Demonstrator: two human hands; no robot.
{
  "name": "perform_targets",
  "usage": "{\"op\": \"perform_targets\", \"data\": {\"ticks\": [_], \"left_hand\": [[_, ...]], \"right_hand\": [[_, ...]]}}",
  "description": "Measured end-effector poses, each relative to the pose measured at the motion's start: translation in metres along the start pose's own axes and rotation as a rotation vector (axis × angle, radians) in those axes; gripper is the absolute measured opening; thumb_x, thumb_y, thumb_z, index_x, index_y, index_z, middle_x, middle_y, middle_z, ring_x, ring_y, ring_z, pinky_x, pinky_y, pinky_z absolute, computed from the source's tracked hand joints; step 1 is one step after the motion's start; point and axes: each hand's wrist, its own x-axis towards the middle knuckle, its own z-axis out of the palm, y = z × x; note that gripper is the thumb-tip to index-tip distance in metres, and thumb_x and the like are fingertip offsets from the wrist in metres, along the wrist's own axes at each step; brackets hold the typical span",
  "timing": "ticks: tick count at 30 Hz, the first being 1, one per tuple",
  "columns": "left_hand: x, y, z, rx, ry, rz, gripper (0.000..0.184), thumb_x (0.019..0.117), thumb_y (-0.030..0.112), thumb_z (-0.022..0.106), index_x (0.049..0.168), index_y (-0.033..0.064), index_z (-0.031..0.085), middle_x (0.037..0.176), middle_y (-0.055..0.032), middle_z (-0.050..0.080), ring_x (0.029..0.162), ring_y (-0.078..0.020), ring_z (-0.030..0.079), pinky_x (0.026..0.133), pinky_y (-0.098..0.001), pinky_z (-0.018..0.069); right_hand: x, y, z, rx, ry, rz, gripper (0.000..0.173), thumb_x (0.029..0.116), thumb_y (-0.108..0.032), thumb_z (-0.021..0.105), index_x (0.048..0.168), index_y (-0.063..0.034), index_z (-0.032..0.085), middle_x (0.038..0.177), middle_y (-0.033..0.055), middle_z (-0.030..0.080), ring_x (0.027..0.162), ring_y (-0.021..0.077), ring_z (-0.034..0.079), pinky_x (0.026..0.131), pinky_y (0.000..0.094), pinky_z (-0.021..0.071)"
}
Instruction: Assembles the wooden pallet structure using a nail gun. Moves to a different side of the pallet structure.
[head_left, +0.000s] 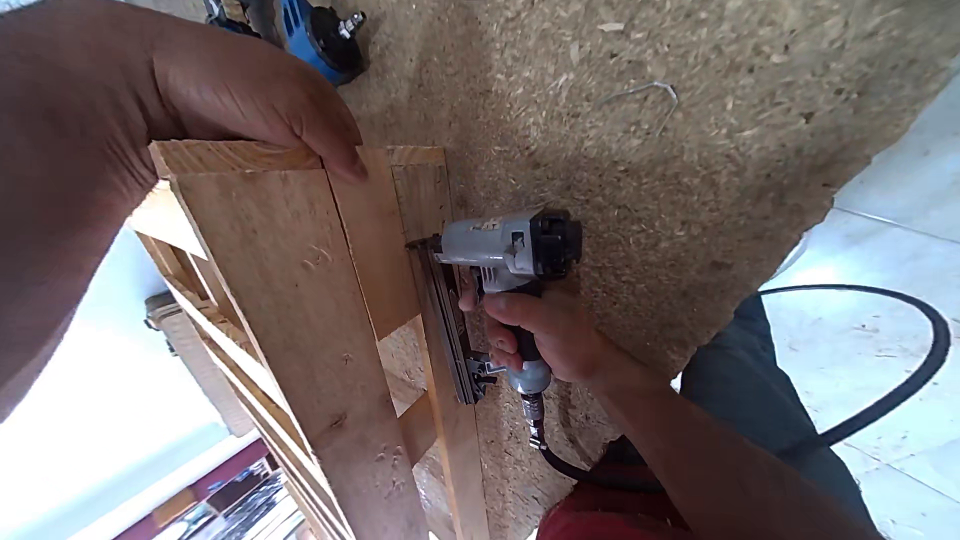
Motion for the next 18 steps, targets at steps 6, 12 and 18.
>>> {"op": "perform_targets", "data": {"ticks": [6,12,18], "left_hand": [[0.002,0.006,0.001,-0.025,0.036,-0.071,0.030,0.0884,0.050,0.069,0.101,0.0223,0.068,0.093,-0.0054,0.073,0.080,-0.0086,0.072,0.060,-0.0328,0.0612],[0.002,0.012,0.006,0.040,0.095,-0.012,0.021,0.0881,0.045,0.068,0.088,0.0238,0.069,0.085,-0.0009,0.073,0.074,-0.0031,0.069,0.055,-0.0267,0.0578],[0.000,0.031,0.014,0.057,0.146,0.026,0.019,0.0881,0.037,0.074,0.098,0.0214,0.073,0.089,-0.0040,0.077,0.074,-0.0018,0.072,0.055,-0.0210,0.0591]], "right_hand": [[-0.013,0.009,0.004,-0.051,0.052,0.049,0.030,0.0986,-0.028,0.059,0.110,-0.0011,0.068,0.057,0.0017,0.051,0.045,0.0117,0.054,0.045,0.0278,0.0521],[-0.022,0.021,0.003,-0.066,0.040,0.059,0.030,0.0987,-0.030,0.060,0.110,-0.0029,0.068,0.058,0.0017,0.052,0.047,0.0113,0.055,0.046,0.0267,0.0522],[-0.032,0.030,0.004,-0.063,0.034,0.077,0.029,0.0980,-0.029,0.060,0.110,-0.0036,0.068,0.057,0.0024,0.051,0.047,0.0115,0.056,0.049,0.0274,0.0535]]}}
